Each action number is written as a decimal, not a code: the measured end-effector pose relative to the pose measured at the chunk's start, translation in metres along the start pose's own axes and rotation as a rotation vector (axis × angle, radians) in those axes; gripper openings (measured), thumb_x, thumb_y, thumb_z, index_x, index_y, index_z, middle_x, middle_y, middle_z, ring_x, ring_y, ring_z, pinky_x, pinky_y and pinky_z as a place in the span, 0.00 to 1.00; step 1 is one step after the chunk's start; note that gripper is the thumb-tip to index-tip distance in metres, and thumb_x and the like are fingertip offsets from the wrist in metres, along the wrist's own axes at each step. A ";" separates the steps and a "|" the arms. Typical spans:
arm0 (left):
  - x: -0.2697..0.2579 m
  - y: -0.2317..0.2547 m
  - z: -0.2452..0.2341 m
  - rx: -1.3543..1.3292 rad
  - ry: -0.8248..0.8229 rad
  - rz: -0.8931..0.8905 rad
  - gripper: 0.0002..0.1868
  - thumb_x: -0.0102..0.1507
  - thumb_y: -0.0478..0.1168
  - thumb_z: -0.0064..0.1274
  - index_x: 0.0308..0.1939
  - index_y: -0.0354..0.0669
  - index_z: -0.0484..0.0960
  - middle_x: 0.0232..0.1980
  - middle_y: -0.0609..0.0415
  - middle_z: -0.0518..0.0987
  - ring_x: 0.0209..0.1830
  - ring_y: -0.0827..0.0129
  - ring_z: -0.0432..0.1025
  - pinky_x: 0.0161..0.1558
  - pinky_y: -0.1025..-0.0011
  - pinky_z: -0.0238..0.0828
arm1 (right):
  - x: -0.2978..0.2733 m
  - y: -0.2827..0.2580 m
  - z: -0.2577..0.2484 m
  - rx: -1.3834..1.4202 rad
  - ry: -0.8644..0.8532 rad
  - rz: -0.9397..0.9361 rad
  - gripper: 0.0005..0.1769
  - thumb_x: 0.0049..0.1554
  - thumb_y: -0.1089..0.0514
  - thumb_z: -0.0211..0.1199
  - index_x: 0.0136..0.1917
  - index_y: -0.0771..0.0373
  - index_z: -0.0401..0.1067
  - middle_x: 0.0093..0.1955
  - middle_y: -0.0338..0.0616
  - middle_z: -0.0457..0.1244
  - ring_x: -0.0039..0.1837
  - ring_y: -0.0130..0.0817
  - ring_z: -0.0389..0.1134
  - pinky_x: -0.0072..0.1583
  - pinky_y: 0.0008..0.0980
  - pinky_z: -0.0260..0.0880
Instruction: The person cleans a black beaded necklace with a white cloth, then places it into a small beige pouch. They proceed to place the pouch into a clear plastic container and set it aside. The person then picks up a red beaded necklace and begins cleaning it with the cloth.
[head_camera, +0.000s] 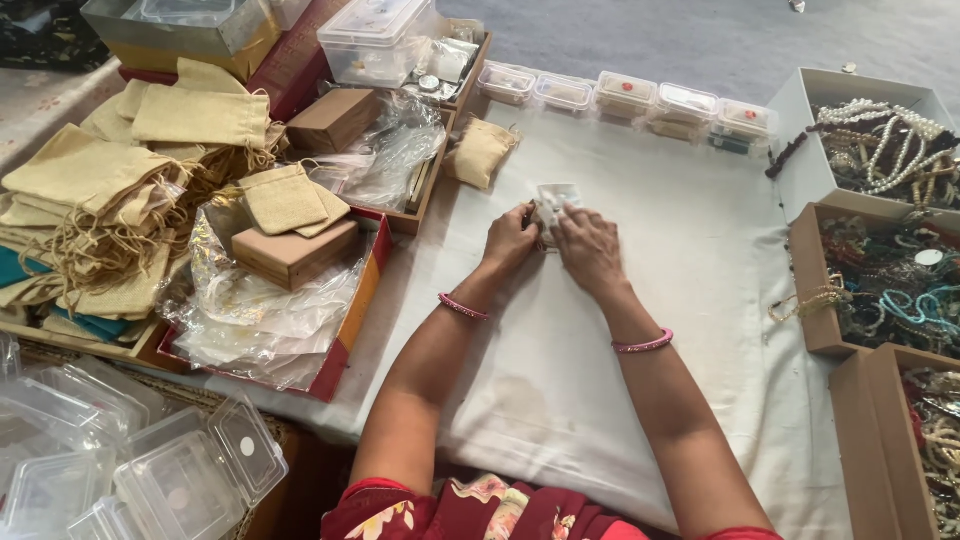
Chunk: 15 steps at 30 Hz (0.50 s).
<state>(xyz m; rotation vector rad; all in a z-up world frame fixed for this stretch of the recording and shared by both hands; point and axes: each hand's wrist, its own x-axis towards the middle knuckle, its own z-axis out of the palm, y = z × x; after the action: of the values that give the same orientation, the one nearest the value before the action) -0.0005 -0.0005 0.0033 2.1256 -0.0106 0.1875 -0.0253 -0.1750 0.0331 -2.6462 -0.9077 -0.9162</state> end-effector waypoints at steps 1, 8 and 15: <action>0.002 -0.004 0.003 -0.040 0.053 0.078 0.21 0.61 0.40 0.54 0.58 0.39 0.81 0.48 0.42 0.85 0.47 0.55 0.82 0.51 0.63 0.78 | -0.002 0.007 0.007 0.008 -0.082 0.101 0.22 0.68 0.45 0.47 0.60 0.59 0.75 0.66 0.51 0.66 0.66 0.46 0.64 0.62 0.45 0.62; -0.002 0.000 0.000 -0.018 0.048 0.056 0.21 0.62 0.41 0.56 0.59 0.40 0.80 0.47 0.42 0.85 0.47 0.56 0.82 0.51 0.63 0.78 | -0.009 0.033 0.007 -0.056 -0.338 0.468 0.21 0.71 0.50 0.47 0.61 0.65 0.75 0.62 0.55 0.65 0.57 0.46 0.67 0.60 0.42 0.67; -0.004 0.005 -0.005 -0.130 0.053 0.016 0.34 0.68 0.66 0.39 0.51 0.38 0.83 0.42 0.42 0.86 0.44 0.54 0.82 0.47 0.61 0.77 | -0.006 0.019 0.010 0.172 0.130 0.225 0.13 0.68 0.60 0.58 0.63 0.68 0.74 0.62 0.59 0.64 0.62 0.53 0.68 0.62 0.45 0.71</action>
<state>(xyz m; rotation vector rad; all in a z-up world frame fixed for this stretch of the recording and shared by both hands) -0.0055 0.0006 0.0098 1.9911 -0.0085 0.2462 -0.0126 -0.1892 0.0211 -2.4492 -0.6144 -0.8986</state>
